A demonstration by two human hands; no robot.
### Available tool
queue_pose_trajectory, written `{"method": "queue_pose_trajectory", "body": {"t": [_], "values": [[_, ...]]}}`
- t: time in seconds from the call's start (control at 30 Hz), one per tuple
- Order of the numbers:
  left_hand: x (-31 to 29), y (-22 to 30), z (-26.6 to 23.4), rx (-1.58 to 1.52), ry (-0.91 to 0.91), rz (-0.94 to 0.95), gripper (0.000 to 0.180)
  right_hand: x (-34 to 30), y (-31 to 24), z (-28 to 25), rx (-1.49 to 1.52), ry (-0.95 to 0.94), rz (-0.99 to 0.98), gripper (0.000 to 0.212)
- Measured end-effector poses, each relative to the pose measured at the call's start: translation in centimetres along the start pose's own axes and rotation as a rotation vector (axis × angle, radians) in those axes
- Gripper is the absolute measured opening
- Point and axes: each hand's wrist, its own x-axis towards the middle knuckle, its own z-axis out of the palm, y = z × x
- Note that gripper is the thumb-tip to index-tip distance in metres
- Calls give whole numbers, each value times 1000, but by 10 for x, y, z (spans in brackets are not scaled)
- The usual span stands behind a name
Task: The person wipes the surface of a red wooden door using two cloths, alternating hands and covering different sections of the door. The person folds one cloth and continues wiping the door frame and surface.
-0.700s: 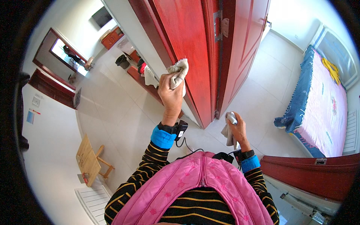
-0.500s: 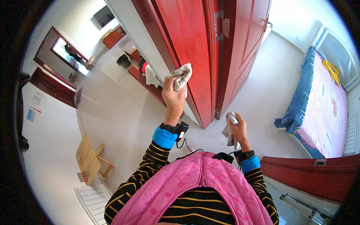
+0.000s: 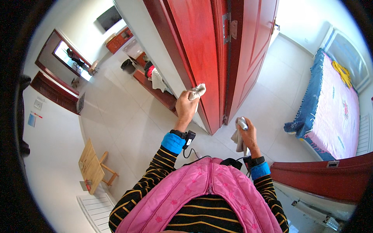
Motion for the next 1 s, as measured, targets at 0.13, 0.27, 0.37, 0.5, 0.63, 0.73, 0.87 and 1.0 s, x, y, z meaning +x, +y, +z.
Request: {"method": "queue_pose_trajectory", "body": {"t": [0.13, 0.27, 0.37, 0.5, 0.63, 0.73, 0.87, 1.0], "values": [[-9, -28, 5, 39, -243, -284, 34, 0, 2, 1, -36, -14, -15, 38], [-19, -71, 3, 26, -330, -300, 32, -1, 2, 3, -44, -25, -9, 39], [-26, -97, -3, -115, -301, -306, 30, 2, -2, 5, -72, -30, -26, 38], [-25, -109, -22, -467, -276, -460, 25, 10, -6, 13, -13, -39, -66, 38], [-22, -100, -40, -698, -268, -522, 28, 22, -8, 26, -44, -41, -142, 38], [-19, -91, -44, -761, -233, -531, 29, 31, -16, 36, -65, -30, -216, 39], [-17, -84, -45, -857, -263, -546, 32, 46, -46, 50, -105, -2, -322, 38], [-14, -79, -50, -786, -250, -592, 31, 58, -83, 63, -90, -76, -348, 41]]}}
